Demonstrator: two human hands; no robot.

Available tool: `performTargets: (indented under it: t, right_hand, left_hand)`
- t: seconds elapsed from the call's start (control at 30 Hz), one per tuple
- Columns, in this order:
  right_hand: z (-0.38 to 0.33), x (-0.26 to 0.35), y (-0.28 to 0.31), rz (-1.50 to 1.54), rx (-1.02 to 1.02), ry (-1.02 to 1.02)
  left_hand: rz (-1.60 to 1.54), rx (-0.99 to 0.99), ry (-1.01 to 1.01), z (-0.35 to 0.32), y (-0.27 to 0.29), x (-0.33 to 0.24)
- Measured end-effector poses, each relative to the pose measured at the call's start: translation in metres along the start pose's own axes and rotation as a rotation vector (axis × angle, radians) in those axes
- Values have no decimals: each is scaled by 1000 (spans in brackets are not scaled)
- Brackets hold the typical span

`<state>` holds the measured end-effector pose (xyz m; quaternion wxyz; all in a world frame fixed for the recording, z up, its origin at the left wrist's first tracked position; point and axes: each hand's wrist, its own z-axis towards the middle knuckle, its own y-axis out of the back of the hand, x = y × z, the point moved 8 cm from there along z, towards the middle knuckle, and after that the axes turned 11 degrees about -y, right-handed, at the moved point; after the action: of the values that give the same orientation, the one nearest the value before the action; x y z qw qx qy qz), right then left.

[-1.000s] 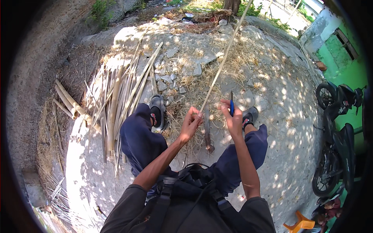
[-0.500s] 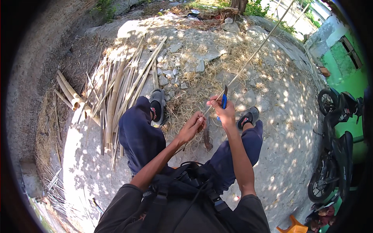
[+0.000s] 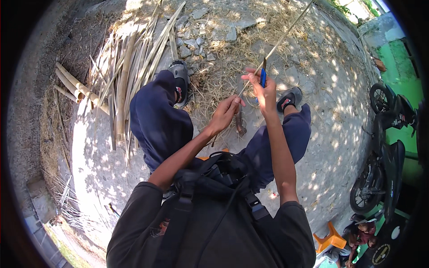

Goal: The person shaves a bamboo strip using a utility knife, scrapes and shapes it along its length using a machete, and bends the bamboo piece with both hands.

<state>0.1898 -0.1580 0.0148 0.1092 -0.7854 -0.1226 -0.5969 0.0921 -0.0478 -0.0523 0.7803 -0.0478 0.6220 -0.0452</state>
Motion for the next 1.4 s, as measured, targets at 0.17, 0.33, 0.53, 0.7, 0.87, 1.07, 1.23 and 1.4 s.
performTargets:
  t: [0.17, 0.33, 0.53, 0.7, 0.87, 1.07, 1.23, 1.4]
  right_hand:
    - [-17, 19, 10, -172, -119, 210]
    - [-35, 35, 9, -659, -190, 353]
    - [-55, 13, 10, -878, -147, 406]
    - [-46, -11, 14, -899, -197, 329]
    - [-48, -13, 8, -930, -179, 381]
    - [-52, -21, 7, -947, -153, 436]
    - [-54, -16, 3, -934, -148, 472]
    - [-52, -13, 1, -975, -153, 451]
  left_hand:
    - [94, -9, 34, -7, 2, -9]
    - [103, 17, 69, -12, 4, -3]
    - [129, -51, 99, -7, 9, 4]
    - [315, -83, 78, -4, 16, 6]
    - [381, -97, 34, -4, 17, -3]
    - [421, -109, 20, -5, 15, -10]
    - [479, -168, -64, -12, 15, -13]
    - [606, -205, -147, -13, 17, -15]
